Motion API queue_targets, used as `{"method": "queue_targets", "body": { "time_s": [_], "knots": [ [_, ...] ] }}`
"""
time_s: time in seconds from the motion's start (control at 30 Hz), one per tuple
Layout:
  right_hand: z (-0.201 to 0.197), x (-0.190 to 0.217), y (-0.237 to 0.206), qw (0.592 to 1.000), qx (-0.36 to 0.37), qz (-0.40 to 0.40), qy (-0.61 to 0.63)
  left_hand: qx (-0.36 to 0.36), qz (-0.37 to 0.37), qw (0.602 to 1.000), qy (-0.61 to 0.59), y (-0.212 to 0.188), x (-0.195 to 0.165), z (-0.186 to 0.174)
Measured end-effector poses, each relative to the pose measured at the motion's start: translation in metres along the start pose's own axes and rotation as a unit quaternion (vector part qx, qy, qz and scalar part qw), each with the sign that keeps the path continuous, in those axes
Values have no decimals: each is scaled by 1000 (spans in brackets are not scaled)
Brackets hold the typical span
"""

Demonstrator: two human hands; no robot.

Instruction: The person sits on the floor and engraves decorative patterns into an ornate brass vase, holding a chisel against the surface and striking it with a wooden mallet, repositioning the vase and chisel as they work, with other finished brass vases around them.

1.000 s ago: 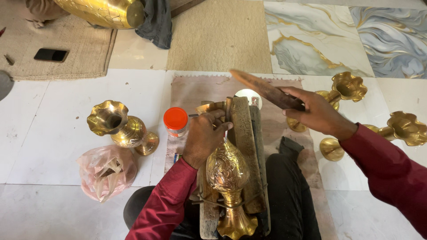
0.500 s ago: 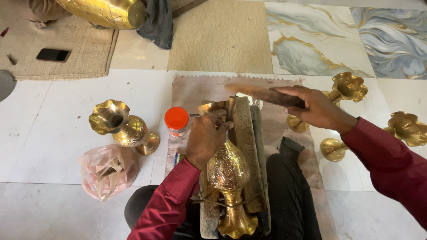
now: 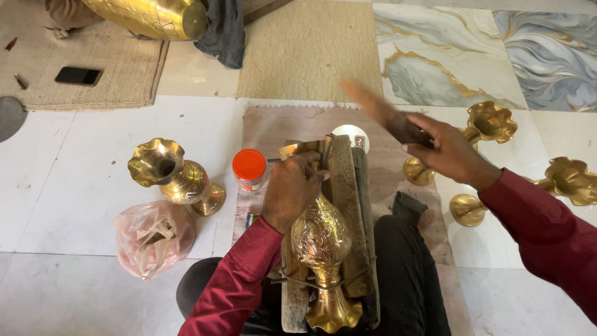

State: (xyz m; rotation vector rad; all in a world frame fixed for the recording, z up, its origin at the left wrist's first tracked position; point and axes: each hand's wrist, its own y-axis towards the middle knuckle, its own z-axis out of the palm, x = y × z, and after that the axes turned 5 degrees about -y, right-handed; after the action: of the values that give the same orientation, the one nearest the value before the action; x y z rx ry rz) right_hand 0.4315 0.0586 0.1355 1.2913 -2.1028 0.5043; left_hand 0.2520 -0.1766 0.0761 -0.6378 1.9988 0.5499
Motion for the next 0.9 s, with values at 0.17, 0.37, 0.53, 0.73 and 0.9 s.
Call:
{"method": "queue_targets", "body": {
  "time_s": [0.17, 0.37, 0.53, 0.73, 0.9],
  "knots": [
    [-4, -4, -1, 993, 23, -32, -114, -7, 18, 1000, -13, 1, 3, 2],
    [1, -6, -6, 996, 53, 65, -32, 41, 29, 998, -31, 4, 10, 0],
    [4, -3, -4, 997, 40, 55, 41, 44, 16, 998, -40, 2, 13, 0],
    [5, -3, -3, 996, 53, 55, 50, 30, 44, 998, -40, 0, 12, 2],
    [3, -5, -4, 996, 25, -34, -74, 21, 61, 997, -31, 1, 8, 1]
  ]
}}
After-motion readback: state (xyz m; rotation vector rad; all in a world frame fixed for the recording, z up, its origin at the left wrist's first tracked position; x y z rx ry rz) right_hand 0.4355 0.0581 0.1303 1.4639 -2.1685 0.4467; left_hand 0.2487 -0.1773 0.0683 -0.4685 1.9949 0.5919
